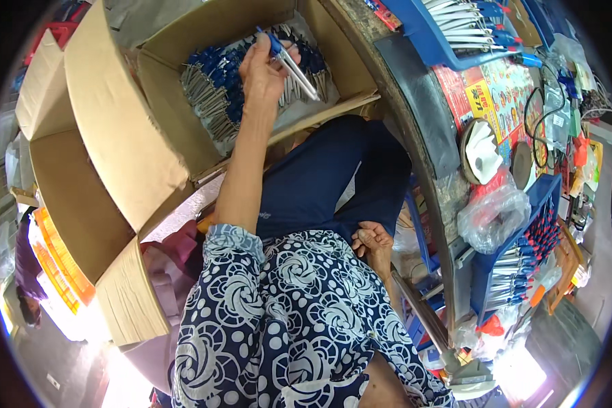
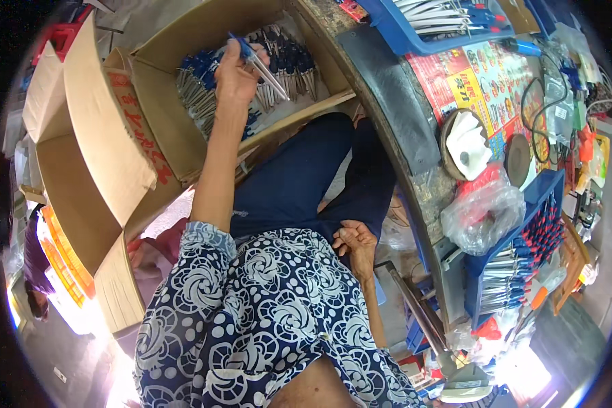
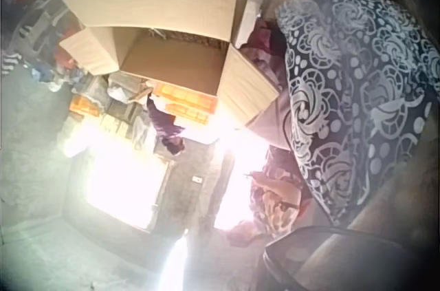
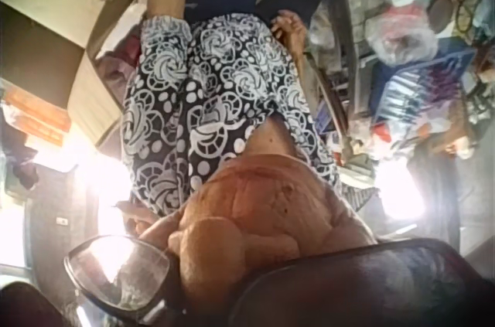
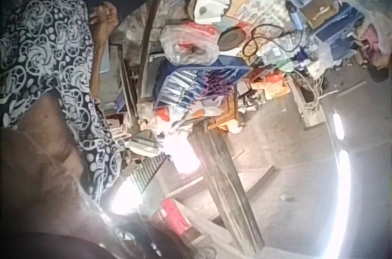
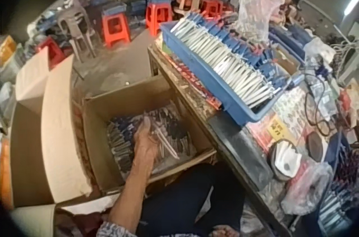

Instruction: Assembling pens by fitting caps onto the pen bodies and organizing them in boxes.

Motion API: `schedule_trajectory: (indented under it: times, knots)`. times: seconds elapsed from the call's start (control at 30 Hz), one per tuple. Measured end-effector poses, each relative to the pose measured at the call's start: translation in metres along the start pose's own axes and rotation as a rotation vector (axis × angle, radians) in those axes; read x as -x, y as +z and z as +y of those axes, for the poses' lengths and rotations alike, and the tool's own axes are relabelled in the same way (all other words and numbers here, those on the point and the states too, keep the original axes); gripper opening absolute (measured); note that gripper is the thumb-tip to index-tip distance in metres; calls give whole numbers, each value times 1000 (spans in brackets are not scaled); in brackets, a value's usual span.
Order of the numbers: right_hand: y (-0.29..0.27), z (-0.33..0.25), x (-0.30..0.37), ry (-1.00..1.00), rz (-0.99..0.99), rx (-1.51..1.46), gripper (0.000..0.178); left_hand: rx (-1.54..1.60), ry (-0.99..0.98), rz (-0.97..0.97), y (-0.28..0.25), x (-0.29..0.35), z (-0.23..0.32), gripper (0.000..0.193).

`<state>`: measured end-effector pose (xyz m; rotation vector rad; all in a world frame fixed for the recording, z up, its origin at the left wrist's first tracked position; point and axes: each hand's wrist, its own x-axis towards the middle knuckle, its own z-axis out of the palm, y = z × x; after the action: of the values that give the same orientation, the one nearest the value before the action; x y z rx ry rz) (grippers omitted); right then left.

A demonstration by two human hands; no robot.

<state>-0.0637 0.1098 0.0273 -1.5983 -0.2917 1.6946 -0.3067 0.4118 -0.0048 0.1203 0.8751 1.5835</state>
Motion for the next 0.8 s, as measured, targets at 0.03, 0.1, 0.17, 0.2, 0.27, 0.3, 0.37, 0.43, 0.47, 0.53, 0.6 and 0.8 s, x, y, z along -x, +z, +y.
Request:
schedule_trajectory:
  times: [0.03, 0.1, 0.17, 0.2, 0.27, 0.3, 0.37, 0.43, 0.47, 0.53, 0.6, 0.8]
  knots:
    - [0, 2, 0, -14, -9, 6, 19, 159, -92, 45, 5, 2, 4, 35]
    - [0, 3, -1, -46, -22, -6, 20, 252, -198, 44, 17, 13, 3, 34]
    - [-3, 7, -3, -101, -42, -14, 20, 355, -405, -12, 17, 23, -2, 33]
    - [-3, 8, -3, -106, -52, -25, 20, 375, -458, 4, 16, 28, -4, 32]
    - [-8, 9, -4, -136, -47, -51, 21, 252, -481, -112, 24, 47, -7, 27]
    - [-11, 10, -6, -141, -74, -66, 21, 239, -477, -197, 30, 53, -7, 22]
    - [-15, 10, -6, -164, -68, -90, 22, 150, -452, -306, 65, 80, 1, 12]
    - [-16, 13, -14, -199, -107, -136, 22, -68, -224, -469, 92, 101, 12, 15]
    - [-21, 14, -19, -206, -111, -108, 22, -161, -112, -564, 101, 111, 12, 18]
    - [-31, 23, -31, -231, -159, -83, 22, -218, -63, -733, 110, 124, 6, 20]
    - [-33, 28, -34, -243, -167, -124, 21, -589, 96, -826, 133, 137, -4, 22]
    - [-46, 38, -32, -283, -223, -219, 23, -1290, 891, -1172, 182, 159, -69, 25]
